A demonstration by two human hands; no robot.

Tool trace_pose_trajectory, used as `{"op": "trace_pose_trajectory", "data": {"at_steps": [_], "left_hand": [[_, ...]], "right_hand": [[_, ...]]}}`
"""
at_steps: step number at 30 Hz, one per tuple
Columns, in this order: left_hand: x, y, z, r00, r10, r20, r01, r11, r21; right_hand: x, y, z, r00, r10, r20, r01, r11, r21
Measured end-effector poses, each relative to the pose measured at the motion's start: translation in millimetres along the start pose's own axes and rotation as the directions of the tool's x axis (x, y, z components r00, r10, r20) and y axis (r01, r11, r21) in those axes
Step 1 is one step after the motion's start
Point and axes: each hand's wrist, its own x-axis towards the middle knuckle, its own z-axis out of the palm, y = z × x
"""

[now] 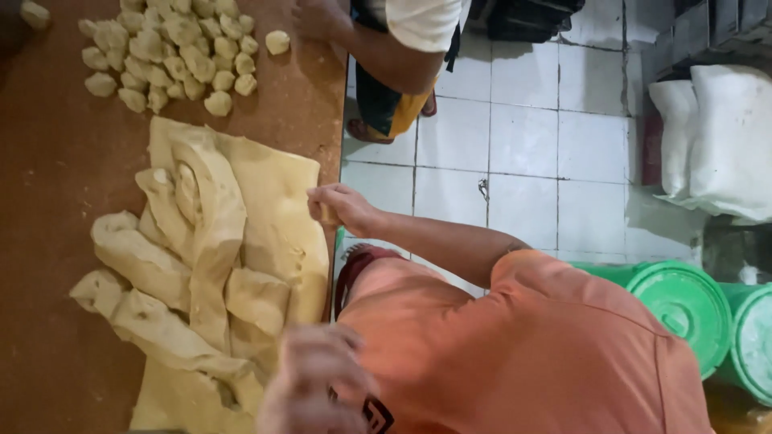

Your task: Forming small dough balls by cutting strips from a large dough sheet and rolling them by hand.

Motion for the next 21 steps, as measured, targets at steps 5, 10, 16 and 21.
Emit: {"op": "trace_pose_trajectory", "data": {"at_steps": [5, 10, 16, 21], "left_hand": [[22, -51, 9, 0.972, -0.074, -0.223, 0.061, 0.996, -0.064], [-57, -106, 8, 0.847, -0.278, -0.453, 0.193, 0.955, -0.225], [-141, -136, 11, 0.764, -0.409, -0.498, 0.236, 0.897, -0.374], [-140, -117, 18, 0.743, -0.448, -0.497, 0.407, 0.892, -0.196]], "right_hand": [[-6, -27, 7, 0.984, 0.072, 0.162, -0.082, 0.995, 0.058], [-23, -15, 15, 0.995, 0.012, 0.095, -0.006, 0.998, -0.064], [-54, 26, 38, 0.988, 0.107, -0.108, -0.117, 0.989, -0.090], [-44, 110, -19, 0.982, 0.048, -0.184, -0.108, 0.936, -0.335]]}}
